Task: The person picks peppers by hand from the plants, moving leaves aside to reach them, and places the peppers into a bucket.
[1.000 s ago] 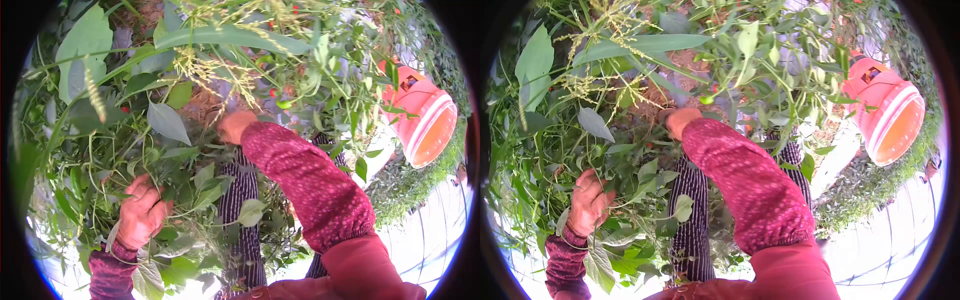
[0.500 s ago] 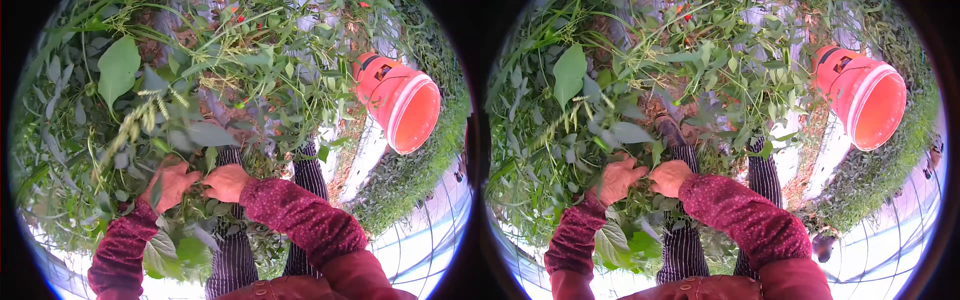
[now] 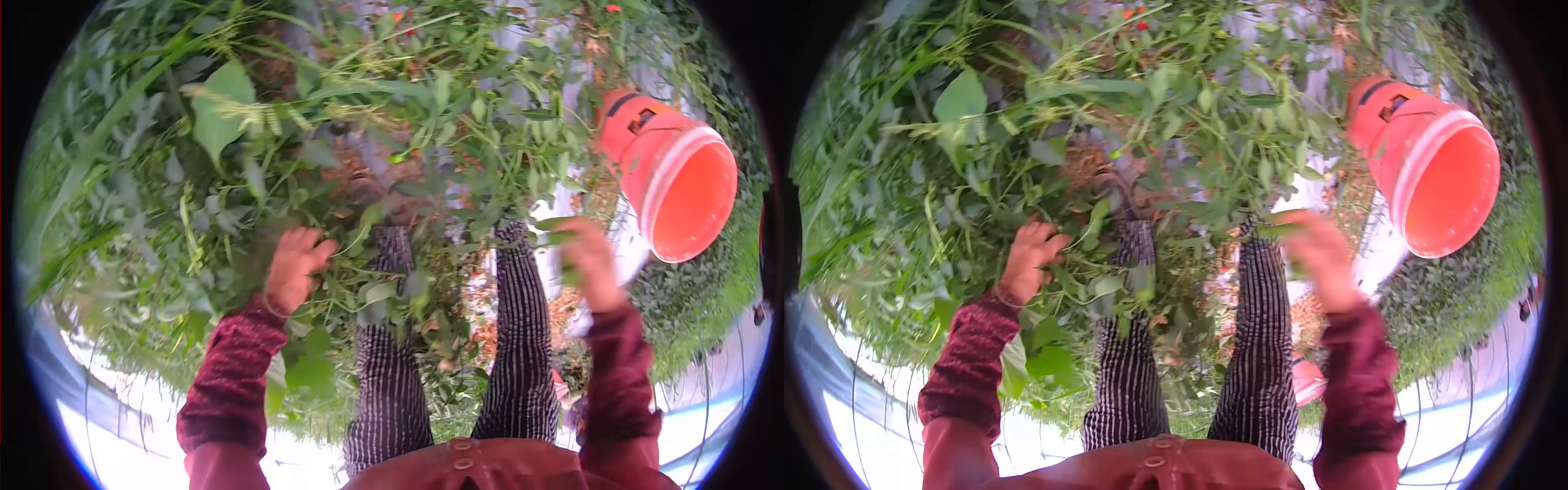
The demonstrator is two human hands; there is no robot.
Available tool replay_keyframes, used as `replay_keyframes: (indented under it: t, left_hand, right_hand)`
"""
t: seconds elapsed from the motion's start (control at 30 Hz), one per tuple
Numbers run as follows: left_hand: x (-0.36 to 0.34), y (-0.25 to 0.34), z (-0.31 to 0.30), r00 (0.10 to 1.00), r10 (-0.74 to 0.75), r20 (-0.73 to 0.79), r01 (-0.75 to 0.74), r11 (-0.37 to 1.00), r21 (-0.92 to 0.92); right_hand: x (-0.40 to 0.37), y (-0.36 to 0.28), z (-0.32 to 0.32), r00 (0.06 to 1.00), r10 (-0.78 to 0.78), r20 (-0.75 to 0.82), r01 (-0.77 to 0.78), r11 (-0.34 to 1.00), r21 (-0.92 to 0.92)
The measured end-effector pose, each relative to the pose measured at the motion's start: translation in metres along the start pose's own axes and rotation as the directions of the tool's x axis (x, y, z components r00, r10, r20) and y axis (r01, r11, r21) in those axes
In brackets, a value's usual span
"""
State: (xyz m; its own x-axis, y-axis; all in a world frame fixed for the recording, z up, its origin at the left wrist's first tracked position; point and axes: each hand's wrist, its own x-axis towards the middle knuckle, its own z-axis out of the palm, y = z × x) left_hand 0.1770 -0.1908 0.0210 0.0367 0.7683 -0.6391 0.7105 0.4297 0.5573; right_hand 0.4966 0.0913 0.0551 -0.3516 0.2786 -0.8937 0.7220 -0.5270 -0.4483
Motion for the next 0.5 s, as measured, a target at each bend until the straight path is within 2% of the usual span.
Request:
replay_keyframes:
  t: [0.03,0.07,0.1,0.13,0.2,0.23,0.27,0.3,0.33,0.37,0.4,0.47,0.5]
  left_hand:
    - [-0.003,-0.001,0.001,1.000,-0.022,0.002,0.022,1.000,0.019]
    - [-0.007,-0.002,0.002,0.998,-0.054,-0.035,0.053,0.998,-0.012]
    - [-0.008,-0.001,0.003,0.994,-0.084,-0.072,0.080,0.996,-0.049]
    - [-0.006,0.000,0.003,0.990,-0.126,-0.063,0.123,0.991,-0.042]
    - [0.004,0.000,0.009,0.988,-0.106,-0.113,0.104,0.994,-0.026]
    - [0.010,0.002,0.011,0.985,-0.069,-0.159,0.067,0.998,-0.019]
    - [0.015,0.006,0.012,0.987,-0.106,-0.125,0.106,0.994,-0.006]
    - [0.017,0.005,0.011,0.985,-0.114,-0.133,0.114,0.993,-0.003]
    - [0.019,0.005,0.011,0.981,-0.105,-0.163,0.107,0.994,0.007]
    - [0.020,0.005,0.013,0.978,-0.092,-0.188,0.096,0.995,0.013]
    - [0.016,0.003,0.014,0.975,-0.077,-0.207,0.074,0.997,-0.023]
    - [0.007,-0.004,0.022,0.974,-0.063,-0.217,0.059,0.998,-0.025]
    - [0.002,-0.006,0.024,0.971,-0.049,-0.233,0.047,0.999,-0.017]
  right_hand:
    - [-0.009,0.000,-0.031,0.971,-0.069,-0.228,0.117,0.972,0.205]
    - [-0.016,0.010,-0.075,0.899,-0.021,-0.438,0.207,0.902,0.380]
    - [-0.021,0.019,-0.131,0.882,-0.044,-0.469,0.285,0.843,0.457]
    - [-0.022,0.018,-0.171,0.838,-0.040,-0.545,0.334,0.826,0.454]
    - [-0.026,0.032,-0.252,0.824,-0.016,-0.566,0.281,0.880,0.384]
    - [-0.023,0.060,-0.275,0.748,-0.304,-0.590,0.356,0.934,-0.030]
    - [-0.019,0.052,-0.291,0.719,-0.034,-0.694,0.292,0.921,0.258]
    - [-0.015,0.041,-0.302,0.668,0.253,-0.700,0.247,0.812,0.529]
    - [-0.010,0.038,-0.299,0.674,0.247,-0.696,0.247,0.813,0.527]
    - [-0.010,0.031,-0.284,0.598,0.030,-0.801,0.258,0.939,0.228]
    - [-0.013,0.025,-0.268,0.519,-0.207,-0.829,0.234,0.968,-0.094]
    - [-0.013,-0.021,-0.174,0.601,-0.349,-0.719,0.361,0.921,-0.145]
    - [-0.008,-0.030,-0.133,0.666,-0.317,-0.675,0.347,0.933,-0.096]
